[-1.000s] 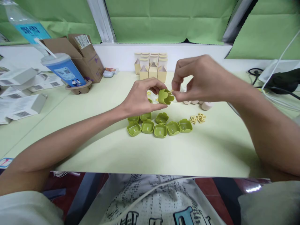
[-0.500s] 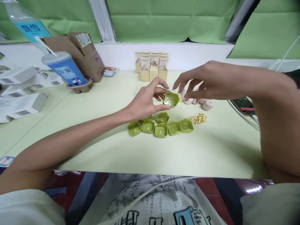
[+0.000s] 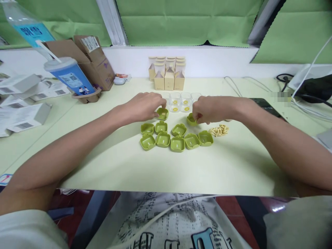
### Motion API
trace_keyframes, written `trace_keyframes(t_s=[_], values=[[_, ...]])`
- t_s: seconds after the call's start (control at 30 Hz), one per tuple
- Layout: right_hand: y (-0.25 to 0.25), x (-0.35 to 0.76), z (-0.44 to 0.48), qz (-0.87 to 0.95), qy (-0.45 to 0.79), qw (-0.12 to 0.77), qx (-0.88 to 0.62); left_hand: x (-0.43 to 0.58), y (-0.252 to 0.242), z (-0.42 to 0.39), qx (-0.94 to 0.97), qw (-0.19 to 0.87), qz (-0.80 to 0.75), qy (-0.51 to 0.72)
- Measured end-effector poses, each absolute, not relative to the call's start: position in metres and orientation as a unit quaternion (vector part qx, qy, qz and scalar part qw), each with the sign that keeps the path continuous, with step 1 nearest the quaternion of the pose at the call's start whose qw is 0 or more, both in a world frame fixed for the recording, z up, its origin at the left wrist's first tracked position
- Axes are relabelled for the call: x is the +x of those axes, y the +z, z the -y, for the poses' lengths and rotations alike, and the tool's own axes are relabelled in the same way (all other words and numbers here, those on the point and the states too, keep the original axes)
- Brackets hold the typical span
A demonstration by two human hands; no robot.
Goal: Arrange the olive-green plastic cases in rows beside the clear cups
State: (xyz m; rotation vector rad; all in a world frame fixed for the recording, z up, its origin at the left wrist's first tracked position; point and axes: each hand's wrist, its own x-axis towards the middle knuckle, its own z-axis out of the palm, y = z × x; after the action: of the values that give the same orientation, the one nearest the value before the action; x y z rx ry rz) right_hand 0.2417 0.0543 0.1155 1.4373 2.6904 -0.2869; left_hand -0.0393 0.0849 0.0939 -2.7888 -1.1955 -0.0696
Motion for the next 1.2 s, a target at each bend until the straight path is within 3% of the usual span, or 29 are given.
trace_keyframes(t_s=[0.1,0.27,0.7,0.97,1.2], values=[[0.12,0.229,-0.052,-0.866,-0.166,0.166,0.442,-0.038,0.09,-0.084,-0.918,0.063,0.39,0.007],[0.131,0.237,-0.059,-0.877,-0.217,0.146,0.403,-0.032,0.091,-0.078,-0.918,0.083,0.388,-0.004],[0.093,0.196,-0.048,-0.908,0.012,-0.179,0.379,-0.025,0.084,-0.083,-0.91,-0.029,0.372,-0.181],[0.091,0.19,-0.047,-0.799,-0.25,-0.299,0.458,-0.026,0.09,-0.08,-0.876,-0.08,0.332,-0.341],[0.108,0.195,-0.044,-0.752,-0.227,-0.447,0.429,-0.02,0.114,-0.058,-0.874,-0.029,0.227,-0.428]])
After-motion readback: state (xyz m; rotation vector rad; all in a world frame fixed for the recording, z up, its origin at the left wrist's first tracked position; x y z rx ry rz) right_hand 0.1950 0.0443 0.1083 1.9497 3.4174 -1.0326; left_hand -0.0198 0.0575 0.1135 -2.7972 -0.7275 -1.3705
